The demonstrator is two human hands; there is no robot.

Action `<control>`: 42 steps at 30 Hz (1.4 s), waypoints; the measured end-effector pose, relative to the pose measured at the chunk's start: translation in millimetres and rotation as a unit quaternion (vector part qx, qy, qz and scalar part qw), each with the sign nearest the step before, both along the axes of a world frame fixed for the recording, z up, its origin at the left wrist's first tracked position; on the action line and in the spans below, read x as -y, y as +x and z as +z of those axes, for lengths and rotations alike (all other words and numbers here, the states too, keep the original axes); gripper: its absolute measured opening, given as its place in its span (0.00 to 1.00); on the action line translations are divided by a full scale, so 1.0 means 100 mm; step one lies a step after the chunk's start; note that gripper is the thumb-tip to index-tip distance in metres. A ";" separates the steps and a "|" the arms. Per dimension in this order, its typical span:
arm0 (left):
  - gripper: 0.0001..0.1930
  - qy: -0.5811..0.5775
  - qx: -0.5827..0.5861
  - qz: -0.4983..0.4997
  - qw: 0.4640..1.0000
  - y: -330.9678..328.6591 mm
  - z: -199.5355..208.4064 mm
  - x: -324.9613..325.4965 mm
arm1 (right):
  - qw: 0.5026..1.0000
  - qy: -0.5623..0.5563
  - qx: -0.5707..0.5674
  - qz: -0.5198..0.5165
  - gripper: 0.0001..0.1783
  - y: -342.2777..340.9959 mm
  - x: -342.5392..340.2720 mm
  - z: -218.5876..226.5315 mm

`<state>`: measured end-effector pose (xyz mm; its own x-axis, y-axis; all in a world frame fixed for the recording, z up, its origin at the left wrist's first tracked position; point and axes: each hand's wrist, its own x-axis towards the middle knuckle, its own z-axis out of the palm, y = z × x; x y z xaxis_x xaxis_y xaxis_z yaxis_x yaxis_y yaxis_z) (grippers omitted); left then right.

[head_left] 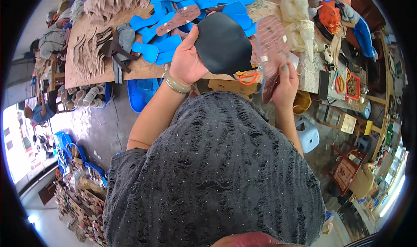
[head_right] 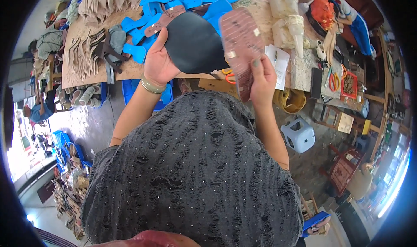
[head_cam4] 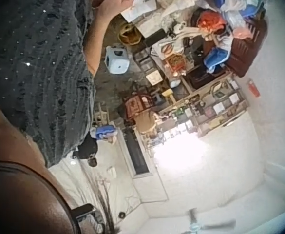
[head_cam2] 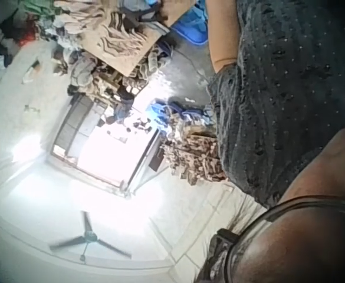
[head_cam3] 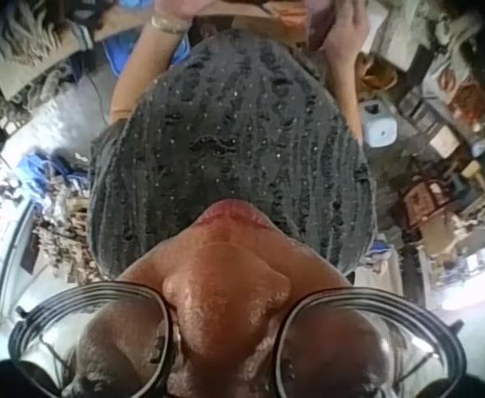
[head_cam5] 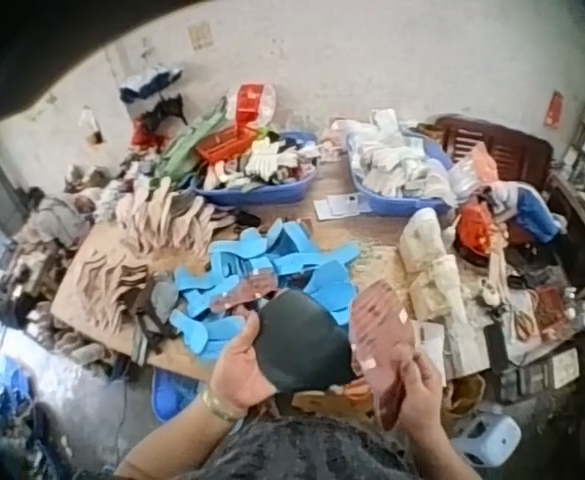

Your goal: Assembling shoe components by hand, specifically attaching straps and layers to a sole template and trimming edges.

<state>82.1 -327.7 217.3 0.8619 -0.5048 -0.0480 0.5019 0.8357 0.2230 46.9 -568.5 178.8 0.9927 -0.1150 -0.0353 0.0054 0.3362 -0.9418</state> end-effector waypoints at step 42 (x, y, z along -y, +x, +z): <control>0.29 0.029 0.059 0.020 0.998 -0.26 0.11 0.43 | 0.972 -0.201 0.044 0.115 0.13 -0.14 -0.14 0.06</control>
<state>55.9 -370.4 227.8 0.8826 -0.4695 0.0265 0.4361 0.8384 0.3270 33.1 -554.7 185.2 0.9910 0.1229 0.0534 0.0607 -0.0563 -0.9966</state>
